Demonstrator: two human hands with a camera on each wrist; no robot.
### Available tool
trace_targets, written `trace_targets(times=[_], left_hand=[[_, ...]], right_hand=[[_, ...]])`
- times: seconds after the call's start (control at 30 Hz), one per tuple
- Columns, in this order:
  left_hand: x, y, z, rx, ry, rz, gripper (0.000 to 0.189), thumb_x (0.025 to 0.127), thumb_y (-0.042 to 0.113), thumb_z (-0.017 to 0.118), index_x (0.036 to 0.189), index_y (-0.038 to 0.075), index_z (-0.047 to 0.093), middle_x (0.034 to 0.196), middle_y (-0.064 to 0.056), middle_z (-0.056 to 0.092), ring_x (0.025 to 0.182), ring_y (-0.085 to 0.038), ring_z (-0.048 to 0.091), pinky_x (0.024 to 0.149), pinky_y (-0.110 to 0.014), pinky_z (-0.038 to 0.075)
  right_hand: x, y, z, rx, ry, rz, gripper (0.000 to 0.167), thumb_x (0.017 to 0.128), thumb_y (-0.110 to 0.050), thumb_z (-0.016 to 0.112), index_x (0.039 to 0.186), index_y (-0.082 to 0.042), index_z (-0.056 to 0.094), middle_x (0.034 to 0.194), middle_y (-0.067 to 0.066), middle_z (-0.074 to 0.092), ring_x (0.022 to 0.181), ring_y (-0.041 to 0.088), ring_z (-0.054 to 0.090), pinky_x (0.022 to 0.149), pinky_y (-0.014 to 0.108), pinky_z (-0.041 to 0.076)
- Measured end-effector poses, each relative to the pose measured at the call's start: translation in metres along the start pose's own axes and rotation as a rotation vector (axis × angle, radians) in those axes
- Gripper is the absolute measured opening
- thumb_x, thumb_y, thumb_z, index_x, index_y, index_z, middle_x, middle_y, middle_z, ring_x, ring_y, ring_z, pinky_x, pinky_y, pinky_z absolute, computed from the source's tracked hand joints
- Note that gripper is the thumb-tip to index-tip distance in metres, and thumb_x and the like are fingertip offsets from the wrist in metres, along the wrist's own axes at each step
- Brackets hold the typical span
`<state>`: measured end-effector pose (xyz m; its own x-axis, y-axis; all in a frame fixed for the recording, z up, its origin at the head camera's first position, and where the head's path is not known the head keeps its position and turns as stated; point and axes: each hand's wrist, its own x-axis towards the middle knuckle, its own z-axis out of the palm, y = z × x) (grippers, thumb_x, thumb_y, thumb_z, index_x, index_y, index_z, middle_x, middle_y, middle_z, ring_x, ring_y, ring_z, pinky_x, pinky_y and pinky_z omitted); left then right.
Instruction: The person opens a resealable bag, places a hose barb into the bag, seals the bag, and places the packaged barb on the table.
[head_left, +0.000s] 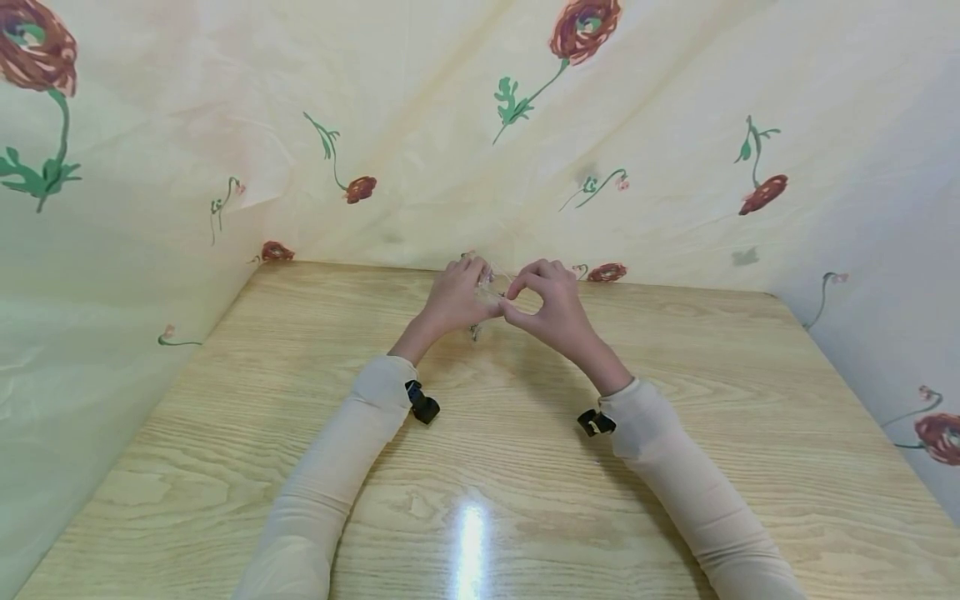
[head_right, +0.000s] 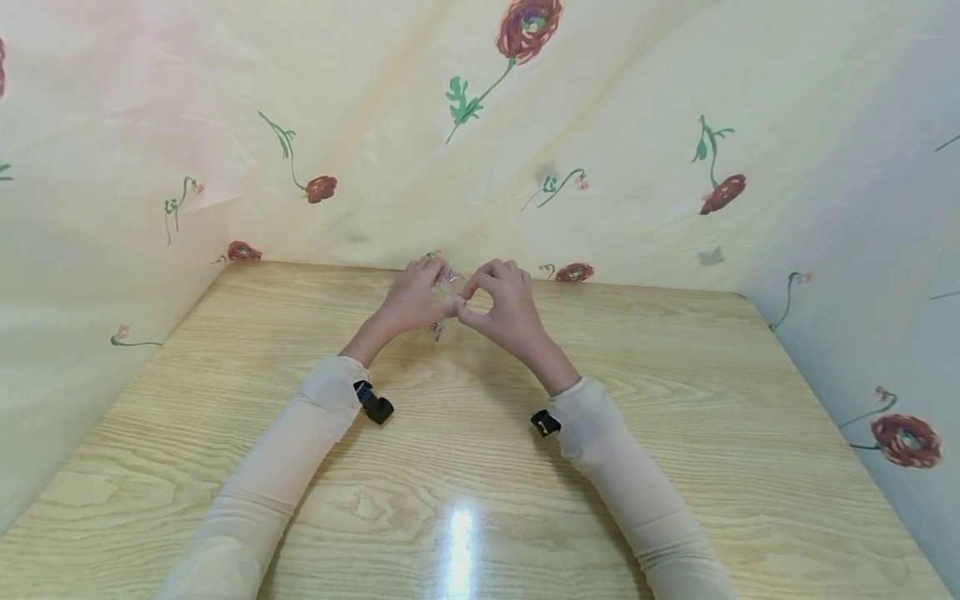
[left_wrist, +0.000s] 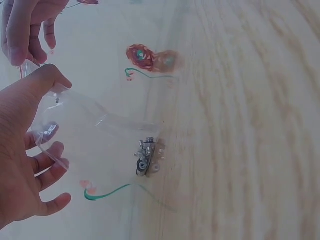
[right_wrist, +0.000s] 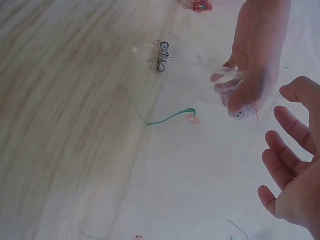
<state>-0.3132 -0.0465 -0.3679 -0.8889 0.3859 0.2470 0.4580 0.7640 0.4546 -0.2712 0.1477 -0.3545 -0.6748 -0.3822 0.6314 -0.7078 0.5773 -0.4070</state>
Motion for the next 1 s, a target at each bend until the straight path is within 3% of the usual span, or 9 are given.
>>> trace_targets(times=[0.23,0.7,1.0], left_hand=[[0.0,-0.001,0.002,-0.014,0.022,0.015,0.051,0.088,0.049,0.073,0.115,0.012,0.05,0.108,-0.004,0.05,0.098,-0.024,0.045,0.084,-0.037,0.036],[-0.001,0.001,0.0,-0.064,0.013,-0.005,0.056,0.086,0.052,0.073,0.117,0.011,0.049,0.108,-0.004,0.05,0.097,-0.024,0.043,0.083,-0.035,0.036],[-0.001,-0.002,-0.009,-0.19,-0.025,-0.01,0.063,0.081,0.056,0.08,0.114,0.011,0.049,0.108,-0.011,0.052,0.099,-0.024,0.043,0.082,-0.034,0.036]], right_hand=[[-0.001,0.0,0.002,-0.02,0.022,-0.002,0.011,0.082,-0.011,0.08,0.081,-0.008,0.069,0.099,0.012,0.064,0.094,0.033,0.051,0.09,0.054,0.03],[-0.001,-0.002,0.005,-0.016,0.058,0.071,0.007,0.085,-0.005,0.072,0.079,-0.005,0.068,0.095,0.015,0.066,0.091,0.035,0.051,0.094,0.056,0.032],[0.003,0.004,-0.001,-0.011,0.071,0.13,0.005,0.087,-0.002,0.07,0.083,0.001,0.068,0.097,0.019,0.068,0.091,0.037,0.052,0.092,0.051,0.035]])
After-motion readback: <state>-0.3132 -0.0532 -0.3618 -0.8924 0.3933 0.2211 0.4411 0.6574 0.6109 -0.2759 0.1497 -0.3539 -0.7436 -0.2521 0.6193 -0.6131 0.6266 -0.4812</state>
